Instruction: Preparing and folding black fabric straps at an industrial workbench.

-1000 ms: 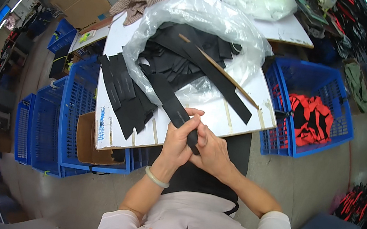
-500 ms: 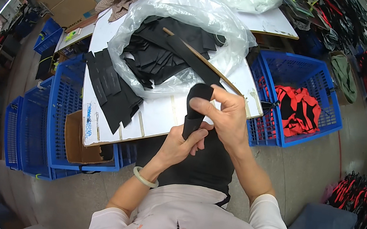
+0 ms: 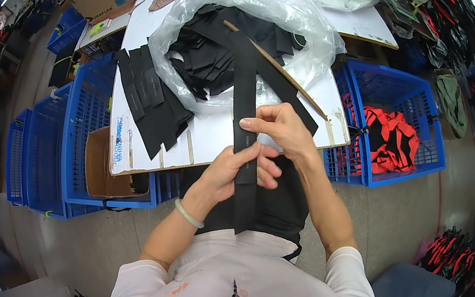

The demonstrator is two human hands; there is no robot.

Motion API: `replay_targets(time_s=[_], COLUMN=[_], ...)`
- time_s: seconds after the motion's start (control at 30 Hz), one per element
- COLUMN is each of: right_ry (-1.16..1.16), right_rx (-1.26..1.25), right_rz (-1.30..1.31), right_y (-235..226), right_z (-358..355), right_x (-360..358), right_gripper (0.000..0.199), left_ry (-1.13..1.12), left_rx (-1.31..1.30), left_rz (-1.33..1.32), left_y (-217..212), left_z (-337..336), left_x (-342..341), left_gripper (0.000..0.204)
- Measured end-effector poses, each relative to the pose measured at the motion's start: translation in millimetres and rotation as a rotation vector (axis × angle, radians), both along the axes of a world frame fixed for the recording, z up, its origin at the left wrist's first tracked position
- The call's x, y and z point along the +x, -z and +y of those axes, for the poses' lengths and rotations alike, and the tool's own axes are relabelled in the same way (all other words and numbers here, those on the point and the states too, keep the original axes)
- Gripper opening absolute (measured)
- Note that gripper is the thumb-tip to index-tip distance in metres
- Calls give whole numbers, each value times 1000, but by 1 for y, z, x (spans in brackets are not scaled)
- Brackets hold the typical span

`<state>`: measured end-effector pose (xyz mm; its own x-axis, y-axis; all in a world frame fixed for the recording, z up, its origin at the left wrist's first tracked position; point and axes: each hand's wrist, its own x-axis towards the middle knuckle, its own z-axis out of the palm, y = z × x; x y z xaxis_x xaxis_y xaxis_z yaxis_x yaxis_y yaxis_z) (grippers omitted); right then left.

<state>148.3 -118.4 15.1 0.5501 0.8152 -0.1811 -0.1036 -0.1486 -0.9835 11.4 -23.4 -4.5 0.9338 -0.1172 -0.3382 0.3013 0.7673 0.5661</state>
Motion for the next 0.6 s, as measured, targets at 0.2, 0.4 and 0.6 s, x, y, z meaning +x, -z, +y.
replay_targets(time_s=[0.2, 0.4, 0.6], right_ry=[184, 193, 268], right_rx=[130, 256, 222], right_rz=[37, 152, 12], right_y=[20, 15, 22], right_z=[14, 38, 31], right_x=[5, -8, 5], right_gripper=[25, 16, 24], left_ry=[-155, -255, -1098], left_rx=[191, 459, 890], left_rz=[0, -73, 1], left_y=[-3, 7, 5], left_z=[5, 25, 120], left_x=[-6, -16, -12], left_gripper=[30, 16, 18])
